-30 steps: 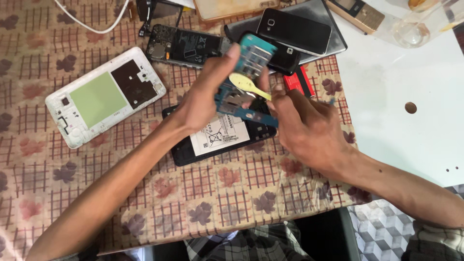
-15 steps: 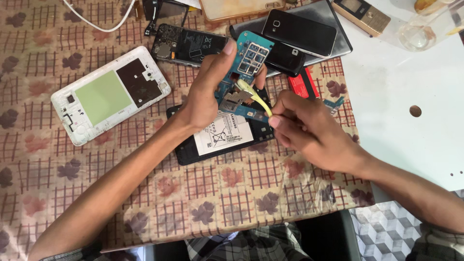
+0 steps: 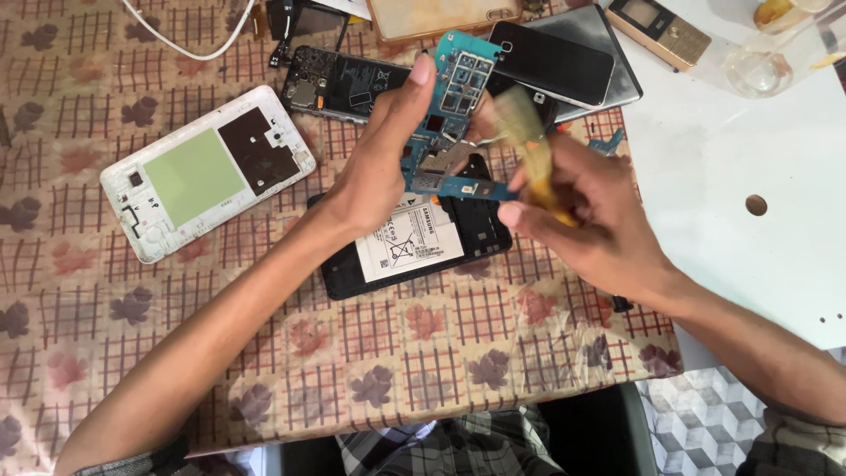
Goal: The person holds a disassembled tablet motherboard over the workbench and scrubs its surfaces and connectors with a toothbrush, turning the board over to brush different sides. They then set the board on the device body and use a small pry tool to work on its components.
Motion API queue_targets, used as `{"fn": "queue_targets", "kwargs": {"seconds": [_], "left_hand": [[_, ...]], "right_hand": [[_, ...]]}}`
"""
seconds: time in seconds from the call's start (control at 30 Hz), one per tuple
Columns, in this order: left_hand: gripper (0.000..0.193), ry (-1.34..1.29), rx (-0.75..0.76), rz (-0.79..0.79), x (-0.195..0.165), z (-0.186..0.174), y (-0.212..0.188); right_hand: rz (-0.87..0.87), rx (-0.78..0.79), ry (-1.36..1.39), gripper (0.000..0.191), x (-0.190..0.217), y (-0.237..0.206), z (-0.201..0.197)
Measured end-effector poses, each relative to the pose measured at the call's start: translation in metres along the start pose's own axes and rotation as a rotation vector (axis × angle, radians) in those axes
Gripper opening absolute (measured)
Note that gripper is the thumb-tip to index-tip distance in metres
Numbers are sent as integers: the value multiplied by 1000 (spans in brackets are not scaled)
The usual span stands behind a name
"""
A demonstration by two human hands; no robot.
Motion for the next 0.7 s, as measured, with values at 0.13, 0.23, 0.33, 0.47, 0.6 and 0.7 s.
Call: {"fn": "queue_targets", "kwargs": {"seconds": [0.13,0.23,0.33,0.47,0.6,0.7], "left_hand": [[79,-177,-15,-314,31,1,-3],[77,-115,-50,-445,51,3,-5],[91,-98,-23,-661,72,7,-11],[100,-109,160,-665,76,18,-17],[96,11,154,-700,79,17,-23],[87,21,88,-637,74,13,-20]], "right_hand": [[-41,-154,-60,17,6,0,-12],[-47,-131,-60,24,2,4,-7],[-95,-70,-169,34,-4,4,6],[-89,-38,-169,26,-14,-3,21],[-30,-42,-197,24,-15,-6,28],[-40,-33,-196,23,-9,-3,33]]}}
Point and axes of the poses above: each hand's wrist, its own y-axis towards the middle knuckle, its own z-axis out of the palm, x = y × z, the point moved 6 cm from there along y, towards the middle knuckle, and after that the axes turned 6 degrees about -z, right-handed, at the moved point
